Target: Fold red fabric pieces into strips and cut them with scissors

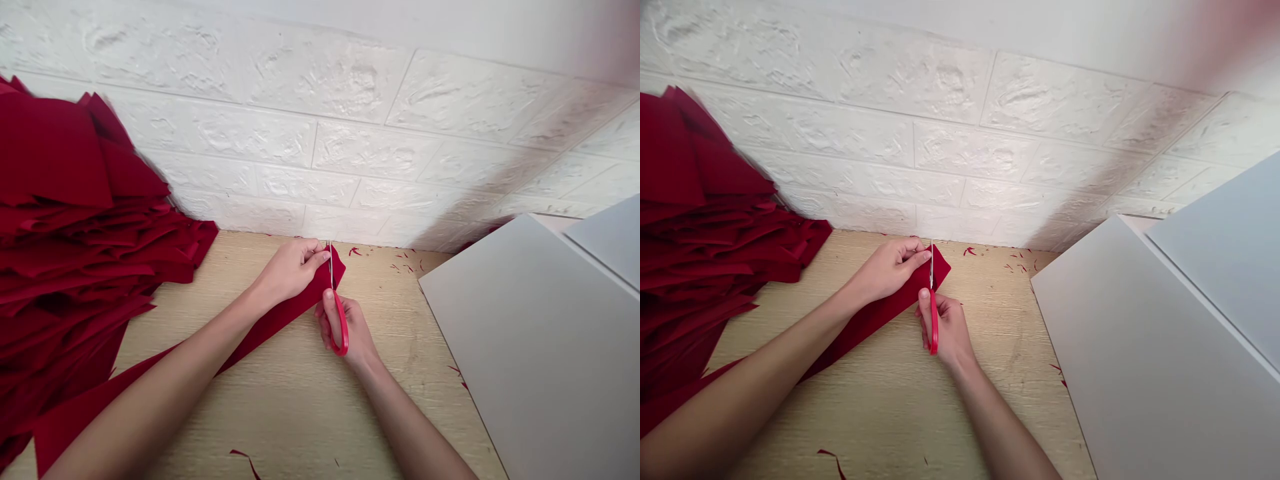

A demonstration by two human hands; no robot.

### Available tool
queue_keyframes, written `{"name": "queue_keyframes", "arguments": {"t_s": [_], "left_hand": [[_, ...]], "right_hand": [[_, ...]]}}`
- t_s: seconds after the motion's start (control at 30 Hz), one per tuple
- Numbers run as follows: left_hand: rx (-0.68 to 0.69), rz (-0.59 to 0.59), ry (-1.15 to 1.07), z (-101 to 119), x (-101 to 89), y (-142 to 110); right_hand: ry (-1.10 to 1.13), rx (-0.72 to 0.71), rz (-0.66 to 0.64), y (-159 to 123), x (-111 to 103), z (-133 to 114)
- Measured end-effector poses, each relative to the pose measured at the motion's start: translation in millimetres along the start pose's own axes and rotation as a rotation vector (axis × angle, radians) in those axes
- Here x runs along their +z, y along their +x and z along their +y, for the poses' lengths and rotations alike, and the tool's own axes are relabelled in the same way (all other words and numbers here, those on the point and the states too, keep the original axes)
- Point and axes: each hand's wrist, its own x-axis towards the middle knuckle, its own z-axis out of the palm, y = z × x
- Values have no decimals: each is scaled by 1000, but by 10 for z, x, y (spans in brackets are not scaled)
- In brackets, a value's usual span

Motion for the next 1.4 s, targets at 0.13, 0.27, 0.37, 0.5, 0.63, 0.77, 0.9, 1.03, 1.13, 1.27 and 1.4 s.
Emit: {"name": "queue_keyframes", "arguments": {"t_s": [0.13, 0.27, 0.37, 0.5, 0.63, 0.77, 0.9, 1.03, 1.13, 1.27, 1.4], "left_hand": [[-4, -8, -7, -20, -13, 7], [-10, -35, -11, -6, -10, -3], [-25, -65, 10, -14, -4, -4], [-11, -70, 27, -56, -9, 11], [-9, -76, 8, -72, -20, 22], [-34, -118, -22, -54, -15, 14], [-24, -156, -15, -49, -13, 12], [-13, -159, 6, -56, -17, 21], [-31, -154, 18, -47, -17, 18], [-40, -145, 27, -5, -29, 5], [-23, -112, 26, 26, -58, 3]], "right_hand": [[2, 1, -1, 4, 3, 19], [13, -1, -3, -4, 2, -21], [7, -8, 3, -3, -11, -33], [-17, 5, 14, 7, -27, -11], [-23, 2, 0, 11, -24, -8], [-7, -29, 1, 15, -22, -18], [-42, -42, 22, 35, -45, 12], [-40, -14, 27, 45, -65, 37], [-44, -42, 21, 39, -60, 22], [-52, -61, 1, 35, -51, 9], [-61, -105, -7, 26, -67, 23]]}}
